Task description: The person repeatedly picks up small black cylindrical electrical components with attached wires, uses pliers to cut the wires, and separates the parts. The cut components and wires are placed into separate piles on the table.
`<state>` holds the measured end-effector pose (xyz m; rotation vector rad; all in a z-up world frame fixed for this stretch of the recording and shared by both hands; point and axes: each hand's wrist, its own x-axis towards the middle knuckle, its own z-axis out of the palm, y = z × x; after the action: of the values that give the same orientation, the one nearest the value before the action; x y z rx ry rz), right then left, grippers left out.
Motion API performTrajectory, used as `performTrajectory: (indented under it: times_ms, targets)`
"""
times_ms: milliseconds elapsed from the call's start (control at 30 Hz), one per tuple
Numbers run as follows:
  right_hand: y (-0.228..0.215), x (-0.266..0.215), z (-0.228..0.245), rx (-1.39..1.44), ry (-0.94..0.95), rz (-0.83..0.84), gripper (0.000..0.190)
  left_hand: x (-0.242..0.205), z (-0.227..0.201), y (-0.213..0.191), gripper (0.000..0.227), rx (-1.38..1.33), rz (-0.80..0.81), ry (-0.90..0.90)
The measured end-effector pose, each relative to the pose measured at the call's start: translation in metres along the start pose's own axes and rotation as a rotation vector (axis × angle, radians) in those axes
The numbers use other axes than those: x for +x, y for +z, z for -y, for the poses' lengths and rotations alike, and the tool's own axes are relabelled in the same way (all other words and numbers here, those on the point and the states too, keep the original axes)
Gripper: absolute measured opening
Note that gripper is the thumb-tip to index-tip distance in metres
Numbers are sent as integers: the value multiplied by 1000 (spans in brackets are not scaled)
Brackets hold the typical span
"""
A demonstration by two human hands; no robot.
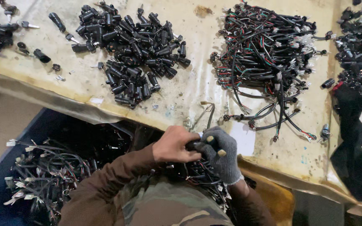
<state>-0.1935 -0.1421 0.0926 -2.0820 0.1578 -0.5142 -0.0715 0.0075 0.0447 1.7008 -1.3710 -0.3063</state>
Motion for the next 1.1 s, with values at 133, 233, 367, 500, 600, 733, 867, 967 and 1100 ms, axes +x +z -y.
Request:
performTrajectory:
  times_ms: [133,233,367,500,600,733,867,967,1100]
  targets:
    - [-27,7,0,85,-160,361,25,-3,-8,-4,30,-201,273,49]
    - [-24,4,7,65,-154,320,22,-8,-15,-10,31,-223,262,141]
    - [9,-16,8,25,-22,-36,17,-9,-21,-11,27,-79,86,-32]
    - [4,-25,3,66,-13,-80,24,-11,-28,4,27,48,-66,-39]
    - [-17,-29,14,1143,23,-187,31,-18,-38,18,27,8,-94,43]
    - [-22,-42,31,1478,24,92,39,-31,-55,30,32,-108,1,58]
    - [0,-56,18,1567,95,-48,43,-39,-62,37,37,-173,16,2]
    - [6,-77,10,1415,28,-31,42,-50,-67,43,41,-222,37,-65]
    - [3,-91,8,1292,-14,-26,42,-56,-71,51,35,-197,-12,-92]
